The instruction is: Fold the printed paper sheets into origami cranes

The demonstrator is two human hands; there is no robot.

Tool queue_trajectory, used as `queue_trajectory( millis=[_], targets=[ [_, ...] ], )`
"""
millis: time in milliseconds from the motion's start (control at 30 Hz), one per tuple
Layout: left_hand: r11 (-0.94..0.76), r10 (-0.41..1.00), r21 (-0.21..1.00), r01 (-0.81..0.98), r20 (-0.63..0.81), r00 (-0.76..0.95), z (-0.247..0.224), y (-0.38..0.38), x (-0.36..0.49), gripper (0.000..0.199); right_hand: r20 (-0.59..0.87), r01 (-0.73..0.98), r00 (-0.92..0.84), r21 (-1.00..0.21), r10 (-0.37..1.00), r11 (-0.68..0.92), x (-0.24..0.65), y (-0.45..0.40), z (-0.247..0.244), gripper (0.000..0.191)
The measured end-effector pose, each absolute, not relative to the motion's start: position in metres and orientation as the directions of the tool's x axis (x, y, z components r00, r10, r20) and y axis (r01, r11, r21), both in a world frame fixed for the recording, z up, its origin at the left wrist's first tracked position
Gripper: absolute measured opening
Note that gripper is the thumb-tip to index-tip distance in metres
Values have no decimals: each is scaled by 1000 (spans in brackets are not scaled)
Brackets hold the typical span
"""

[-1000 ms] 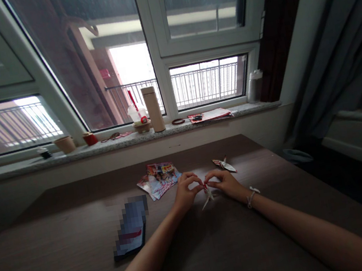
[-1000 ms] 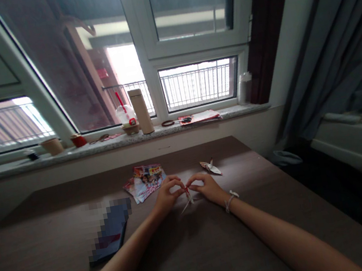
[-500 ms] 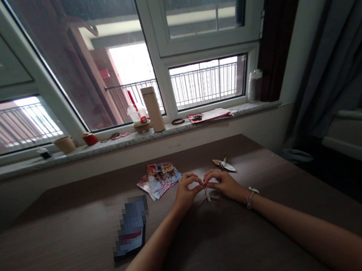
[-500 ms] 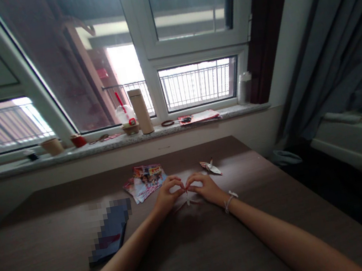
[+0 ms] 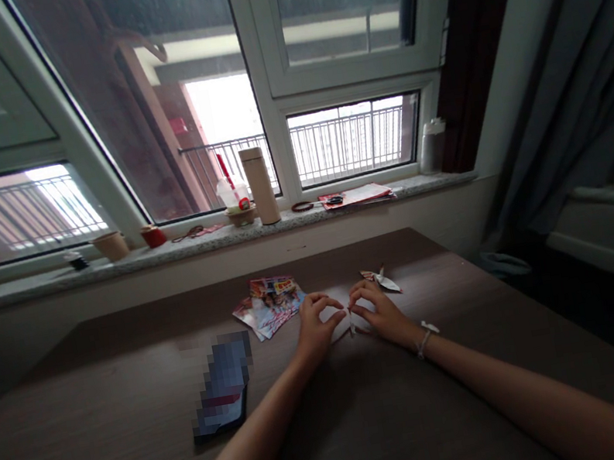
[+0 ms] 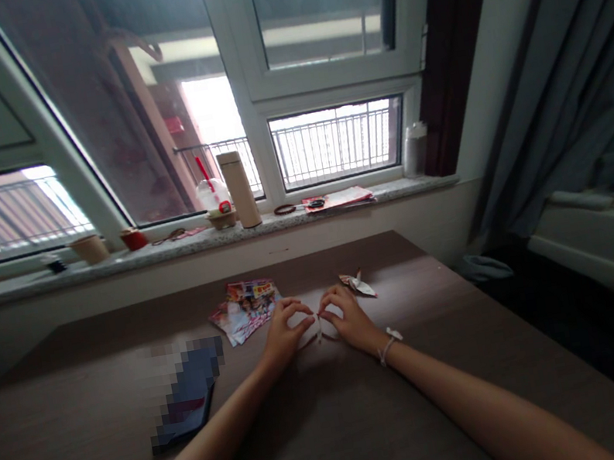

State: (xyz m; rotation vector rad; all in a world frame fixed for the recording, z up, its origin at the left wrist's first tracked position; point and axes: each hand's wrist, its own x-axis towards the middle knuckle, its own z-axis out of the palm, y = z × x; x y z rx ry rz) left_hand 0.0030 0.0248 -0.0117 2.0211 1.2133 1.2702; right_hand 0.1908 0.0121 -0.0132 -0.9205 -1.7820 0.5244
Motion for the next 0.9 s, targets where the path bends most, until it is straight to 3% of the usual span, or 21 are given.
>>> queue_trajectory(
  millis=[133, 300, 367, 533, 900],
  targets=[
    [-477, 877, 742, 470, 437, 201, -13, 23, 3, 9, 634, 462, -139, -638, 761, 616, 193, 11, -13, 6],
    [-475, 878, 724, 500, 430, 211, -12, 19, 7, 1, 644, 492, -154, -608, 749, 624, 192, 8, -13, 6],
    [-470, 880, 736, 488, 431, 199, -11, 19, 6, 4, 635, 454, -138, -642, 761, 618, 190, 8, -13, 4],
    [-456, 887, 779, 430, 438, 147, -12, 20, 4, 8, 522, 278, -52, -811, 851, 515, 187, 13, -17, 30],
    [-454, 886, 780, 430, 445, 129, -12, 22, 3, 11, 485, 209, -103, -843, 868, 496, 191, 17, -19, 28]
  ],
)
